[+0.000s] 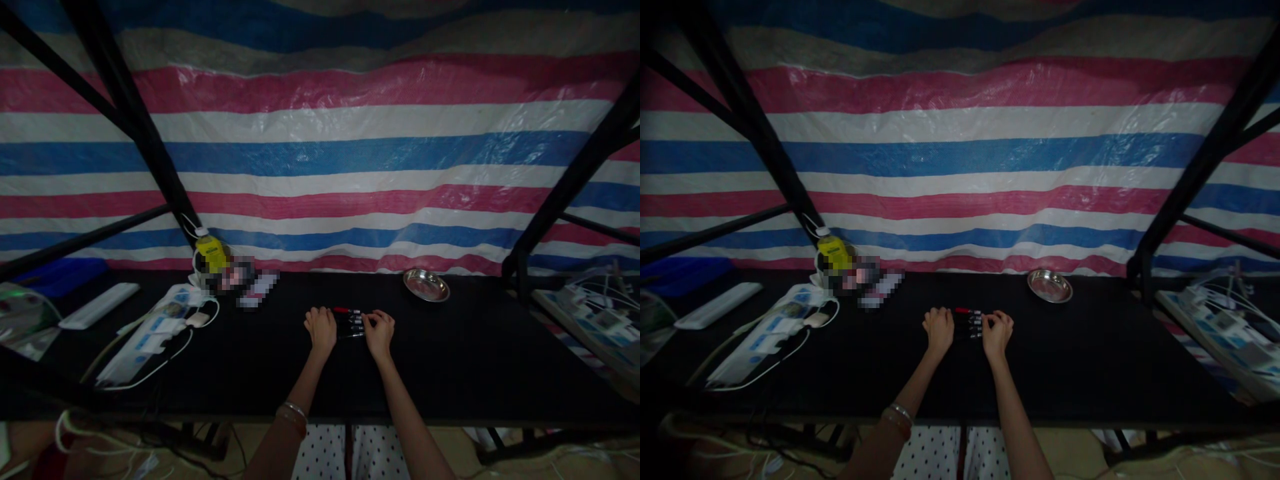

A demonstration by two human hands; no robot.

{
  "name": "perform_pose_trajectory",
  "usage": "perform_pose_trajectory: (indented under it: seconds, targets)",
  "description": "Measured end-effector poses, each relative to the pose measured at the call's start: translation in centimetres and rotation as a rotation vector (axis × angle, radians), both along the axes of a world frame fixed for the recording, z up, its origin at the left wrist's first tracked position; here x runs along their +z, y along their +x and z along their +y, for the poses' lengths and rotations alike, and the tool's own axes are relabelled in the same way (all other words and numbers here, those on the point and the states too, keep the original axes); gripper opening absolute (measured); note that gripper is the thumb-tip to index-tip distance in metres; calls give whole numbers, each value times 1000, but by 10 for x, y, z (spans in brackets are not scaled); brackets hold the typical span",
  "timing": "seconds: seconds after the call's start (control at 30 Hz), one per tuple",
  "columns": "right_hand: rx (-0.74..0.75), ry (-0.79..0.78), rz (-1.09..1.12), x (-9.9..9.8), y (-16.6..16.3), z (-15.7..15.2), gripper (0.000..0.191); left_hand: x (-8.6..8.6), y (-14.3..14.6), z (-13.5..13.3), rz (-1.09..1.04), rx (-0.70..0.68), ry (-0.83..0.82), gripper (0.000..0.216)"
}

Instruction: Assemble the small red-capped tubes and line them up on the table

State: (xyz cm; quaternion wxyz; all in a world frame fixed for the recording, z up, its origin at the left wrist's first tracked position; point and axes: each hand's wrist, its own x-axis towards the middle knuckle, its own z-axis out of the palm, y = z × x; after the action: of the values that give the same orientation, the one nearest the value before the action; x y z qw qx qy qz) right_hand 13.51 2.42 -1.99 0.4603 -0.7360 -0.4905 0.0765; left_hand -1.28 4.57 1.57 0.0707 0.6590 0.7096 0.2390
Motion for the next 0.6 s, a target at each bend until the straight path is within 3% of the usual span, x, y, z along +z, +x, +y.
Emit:
perform_pose_trajectory:
  seconds: [0.27, 0.4, 0.5, 0.6]
  targets:
    - [-4, 16, -34, -4, -2, 0, 24, 0, -1, -1, -102, 47, 42, 18]
    - [0, 100, -11, -5, -1, 0, 27, -6, -4, 1, -148, 50, 77, 15]
    - [-89, 189, 21, -5, 6, 0, 28, -11, -7, 5, -197, 64, 102, 14]
    - [-190, 171, -11, -6, 18, 1, 29, -11, -10, 7, -254, 55, 129, 13]
